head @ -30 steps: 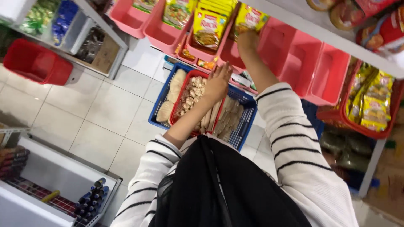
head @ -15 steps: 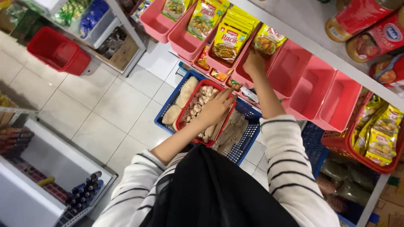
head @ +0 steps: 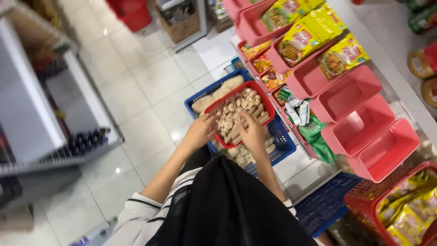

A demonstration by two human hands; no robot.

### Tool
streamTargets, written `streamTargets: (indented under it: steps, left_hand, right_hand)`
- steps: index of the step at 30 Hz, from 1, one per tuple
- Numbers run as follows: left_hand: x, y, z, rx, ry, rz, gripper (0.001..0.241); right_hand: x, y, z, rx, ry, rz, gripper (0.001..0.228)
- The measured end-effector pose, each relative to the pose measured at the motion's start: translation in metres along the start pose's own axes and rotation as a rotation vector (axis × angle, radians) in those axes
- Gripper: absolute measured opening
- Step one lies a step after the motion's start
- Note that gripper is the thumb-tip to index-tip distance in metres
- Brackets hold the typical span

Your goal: The person picks up seasoning packets from a basket and places them into pink bins on a shelf, then transfers garlic and ginger from a blue crate into a red basket.

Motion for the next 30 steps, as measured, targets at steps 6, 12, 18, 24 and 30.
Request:
streamTargets:
  steps: [6,12,18,24,30]
  left_hand:
    - [-0.124,-0.038,-0.004,-0.138,0.160,0.092,0.035]
    - [-0.203,-0.038,-0.002,-0.133,0.201,0.346,0.031]
    - [-0.272,-0.026,-0.010,-0.125,0.323,0.564,0.033]
    - [-0.350,-0.005,-0.010,-0.120,0.485,0.738,0.032]
    - [-0.457,0.006,-0.003,-0.162,0.580,0.969,0.029]
  right_hand:
    - [-0.073,-0.027,-0.027,0.148,0.037,-0.252,0.031]
    - [-0.104,-0.055,-0.065,0.284,0.310,-0.400,0.030]
    - [-0.133,-0.075,-0.131,0.289,0.388,-0.560,0.036]
    - [-0.151,-0.099,-0.195,0.339,0.542,-0.682,0.035]
    - [-0.190,-0.126,-0.274,0.427,0.686,-0.873,0.028]
Point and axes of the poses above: each hand's wrist, its own x-axis towards the middle knuckle, its own y-axis out of the back of the hand, z = x × y, the point moved 1 cm from there along x, towards the middle knuckle, and after that the axes turned 13 degrees about y, right-handed, at the moved point
